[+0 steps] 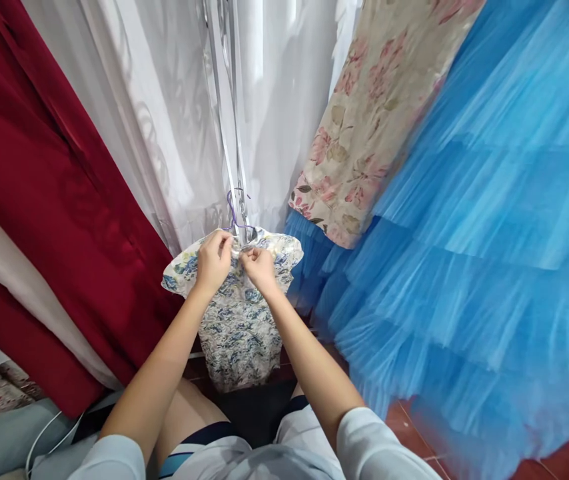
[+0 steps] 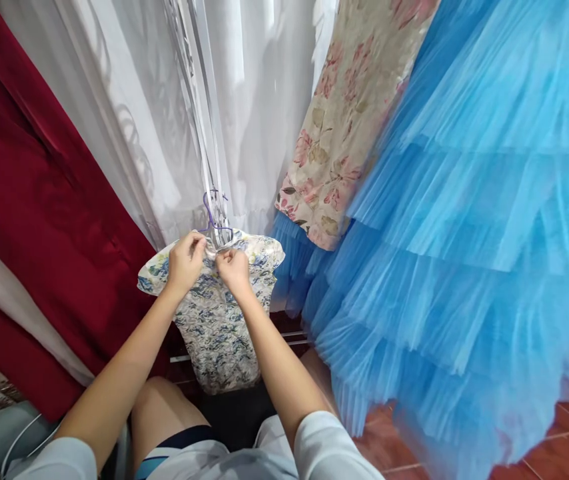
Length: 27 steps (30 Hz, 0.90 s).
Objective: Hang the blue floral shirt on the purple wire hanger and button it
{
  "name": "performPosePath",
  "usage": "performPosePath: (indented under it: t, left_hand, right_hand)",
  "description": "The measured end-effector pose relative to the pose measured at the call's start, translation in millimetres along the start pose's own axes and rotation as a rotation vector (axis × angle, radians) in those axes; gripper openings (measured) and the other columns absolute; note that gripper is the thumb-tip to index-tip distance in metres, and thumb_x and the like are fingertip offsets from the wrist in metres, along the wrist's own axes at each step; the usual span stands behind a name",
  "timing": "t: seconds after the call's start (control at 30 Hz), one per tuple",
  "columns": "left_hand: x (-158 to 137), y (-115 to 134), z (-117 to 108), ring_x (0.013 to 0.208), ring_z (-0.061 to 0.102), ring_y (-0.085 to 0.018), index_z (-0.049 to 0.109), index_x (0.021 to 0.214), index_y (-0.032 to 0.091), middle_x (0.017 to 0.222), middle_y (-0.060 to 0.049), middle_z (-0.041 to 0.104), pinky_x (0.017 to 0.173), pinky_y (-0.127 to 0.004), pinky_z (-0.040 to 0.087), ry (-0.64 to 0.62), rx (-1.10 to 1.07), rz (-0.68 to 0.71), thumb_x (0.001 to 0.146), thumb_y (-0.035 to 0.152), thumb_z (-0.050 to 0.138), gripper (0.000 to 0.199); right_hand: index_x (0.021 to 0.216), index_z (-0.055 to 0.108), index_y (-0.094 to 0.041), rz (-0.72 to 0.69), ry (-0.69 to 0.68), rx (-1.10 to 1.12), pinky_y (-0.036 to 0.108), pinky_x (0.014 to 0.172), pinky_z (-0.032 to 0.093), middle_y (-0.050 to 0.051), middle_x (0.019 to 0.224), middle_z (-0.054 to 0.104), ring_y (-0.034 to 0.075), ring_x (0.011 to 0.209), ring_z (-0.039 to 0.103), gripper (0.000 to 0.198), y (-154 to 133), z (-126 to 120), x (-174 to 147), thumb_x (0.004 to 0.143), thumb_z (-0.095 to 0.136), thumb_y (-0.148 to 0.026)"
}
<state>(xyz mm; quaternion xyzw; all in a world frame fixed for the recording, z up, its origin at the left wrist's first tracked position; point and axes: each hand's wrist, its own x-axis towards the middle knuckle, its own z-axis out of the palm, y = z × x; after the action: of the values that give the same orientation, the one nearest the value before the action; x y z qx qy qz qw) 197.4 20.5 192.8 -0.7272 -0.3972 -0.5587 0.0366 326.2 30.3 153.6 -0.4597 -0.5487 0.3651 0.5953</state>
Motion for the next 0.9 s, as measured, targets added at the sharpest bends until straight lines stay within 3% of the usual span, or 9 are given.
performPosePath:
  t: [0.13, 0.2, 0.27, 0.37, 0.47, 0.57, 0.7, 0.8, 0.9]
  left_hand:
    - [0, -31, -34, 0.091, 0.058, -0.016, 0.062, 0.095, 0.018, 0.093, -0.004, 0.063, 0.086, -0.027, 0.043, 0.381, -0.006, -0.21, 0.094, 0.031, 0.051, 0.017]
    - [-7, -59, -53, 0.09, 0.056, -0.014, 0.06, 0.093, 0.017, 0.093, -0.003, 0.061, 0.086, -0.025, 0.043, 0.551, -0.112, -0.458, 0.092, 0.027, 0.053, 0.012]
    - [-26, -84, -62, 0.081, 0.056, -0.011, 0.056, 0.087, 0.016, 0.086, 0.0, 0.059, 0.08, -0.023, 0.045, 0.655, -0.336, -0.814, 0.09, 0.02, 0.051, 0.007]
    - [-73, -100, -46, 0.059, 0.053, -0.011, 0.049, 0.076, 0.016, 0.068, 0.001, 0.053, 0.064, -0.025, 0.046, 0.598, -0.52, -1.094, 0.086, 0.013, 0.045, 0.011]
    - [-127, -86, -6, 0.055, 0.056, -0.013, 0.051, 0.078, 0.015, 0.066, -0.001, 0.056, 0.061, -0.029, 0.049, 0.47, -0.68, -1.227, 0.082, 0.014, 0.049, 0.005]
    - [-164, -56, 30, 0.064, 0.062, -0.016, 0.054, 0.08, 0.016, 0.075, -0.005, 0.063, 0.066, -0.032, 0.052, 0.347, -0.856, -1.246, 0.078, 0.022, 0.06, 0.009]
    - [-169, -13, 51, 0.079, 0.064, -0.019, 0.061, 0.086, 0.016, 0.089, -0.007, 0.065, 0.073, -0.031, 0.052, 0.217, -1.057, -1.15, 0.073, 0.037, 0.073, 0.028]
    - [-153, 8, 51, 0.092, 0.061, -0.02, 0.067, 0.088, 0.017, 0.096, -0.007, 0.063, 0.084, -0.03, 0.048, 0.013, -0.999, -0.86, 0.078, 0.043, 0.071, 0.028]
    - [-141, 20, 49, 0.108, 0.054, -0.022, 0.069, 0.087, 0.019, 0.104, -0.007, 0.058, 0.1, -0.032, 0.039, -0.121, -0.692, -0.553, 0.087, 0.043, 0.064, 0.025]
  right_hand:
    - [0.054, 0.052, -0.018, 0.082, 0.0, 0.0, 0.022, 0.048, 0.03, -0.003, 0.048, 0.048, 0.009, 0.046, 0.04, 0.018, 34, 10, -31, 0.068, 0.058, -0.028]
    - [0.055, 0.052, -0.018, 0.125, -0.03, 0.015, 0.022, 0.047, 0.028, -0.004, 0.046, 0.046, 0.009, 0.044, 0.038, 0.018, 46, 11, -52, 0.067, 0.058, -0.029]
    - [0.055, 0.052, -0.018, 0.158, -0.069, 0.036, 0.022, 0.045, 0.027, -0.005, 0.045, 0.044, 0.009, 0.042, 0.036, 0.018, 54, 10, -69, 0.067, 0.058, -0.03]
    - [0.056, 0.05, -0.019, 0.183, -0.093, 0.062, 0.022, 0.044, 0.028, -0.005, 0.044, 0.044, 0.009, 0.041, 0.035, 0.017, 63, 6, -79, 0.069, 0.057, -0.029]
    - [0.058, 0.047, -0.02, 0.202, -0.063, 0.059, 0.023, 0.046, 0.029, -0.005, 0.043, 0.043, 0.009, 0.042, 0.036, 0.018, 75, -5, -77, 0.073, 0.052, -0.029]
    - [0.057, 0.046, -0.02, 0.234, -0.064, 0.012, 0.024, 0.048, 0.03, -0.005, 0.043, 0.042, 0.01, 0.043, 0.036, 0.021, 91, -26, -79, 0.075, 0.05, -0.029]
    - [0.067, 0.061, -0.016, 0.261, -0.214, -0.063, 0.024, 0.056, 0.038, -0.002, 0.059, 0.057, 0.013, 0.057, 0.049, 0.013, 97, -56, -91, 0.06, 0.069, -0.022]
    - [0.084, 0.066, -0.017, 0.185, -0.475, -0.048, 0.026, 0.068, 0.043, -0.001, 0.081, 0.064, 0.016, 0.074, 0.054, 0.035, 85, -68, -97, 0.052, 0.08, -0.02]
    - [0.073, 0.061, -0.016, 0.132, -0.606, 0.027, 0.025, 0.063, 0.039, -0.002, 0.067, 0.053, 0.012, 0.063, 0.044, 0.022, 70, -71, -100, 0.076, 0.068, -0.036]
